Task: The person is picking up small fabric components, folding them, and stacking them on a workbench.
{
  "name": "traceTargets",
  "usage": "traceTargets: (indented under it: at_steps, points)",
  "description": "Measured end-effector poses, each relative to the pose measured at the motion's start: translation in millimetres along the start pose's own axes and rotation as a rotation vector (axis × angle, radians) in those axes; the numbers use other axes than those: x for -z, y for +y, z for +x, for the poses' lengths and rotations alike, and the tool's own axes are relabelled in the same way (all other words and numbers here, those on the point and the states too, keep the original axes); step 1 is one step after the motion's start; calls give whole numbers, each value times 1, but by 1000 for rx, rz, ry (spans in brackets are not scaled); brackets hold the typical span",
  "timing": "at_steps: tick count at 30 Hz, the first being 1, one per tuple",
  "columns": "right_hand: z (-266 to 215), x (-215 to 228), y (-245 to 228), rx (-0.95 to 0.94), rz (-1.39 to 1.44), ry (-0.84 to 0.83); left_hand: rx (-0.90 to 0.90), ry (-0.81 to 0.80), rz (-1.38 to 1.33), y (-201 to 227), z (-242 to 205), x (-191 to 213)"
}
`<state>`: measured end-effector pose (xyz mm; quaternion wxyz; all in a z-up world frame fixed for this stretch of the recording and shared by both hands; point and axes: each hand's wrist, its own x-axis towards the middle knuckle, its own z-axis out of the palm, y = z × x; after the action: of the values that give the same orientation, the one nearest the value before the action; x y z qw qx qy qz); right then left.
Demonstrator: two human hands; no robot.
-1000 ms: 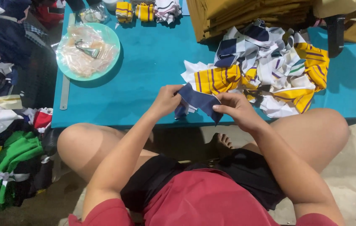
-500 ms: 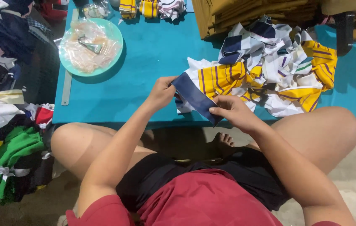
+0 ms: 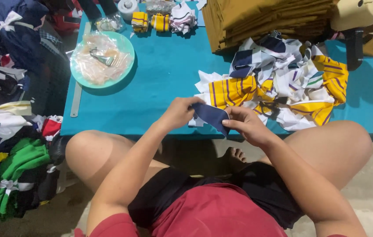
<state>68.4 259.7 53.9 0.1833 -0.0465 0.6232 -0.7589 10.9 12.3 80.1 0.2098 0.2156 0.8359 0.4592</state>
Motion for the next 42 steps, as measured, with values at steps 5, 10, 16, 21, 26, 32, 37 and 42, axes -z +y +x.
traceTargets:
  at_steps: [5,10,16,21,26,32,37,42]
  points:
    - [-1,7,12,22,-14,-12,-85,60,246,-57,21,-16]
    - [4,7,12,-41,-120,21,-23,98,-13,-15,11,-7]
    - [14,-17,8,-145,-202,100,-46,16,-524,-28,14,-17]
    - [28,-15,44,-144,-235,28,-241,108,-624,-24,14,-19]
    - [21,-16,21,-82,-272,-31,-332,363,-394,-16,9,3]
    - [13,-17,-12,-179,-336,-36,-363,562,-241,-10,4,19]
    - [19,-7,19,-125,-333,-113,-264,495,-352,-13,8,10]
    - [7,-28,-1,-75,-288,-156,-198,466,-345,-51,21,10]
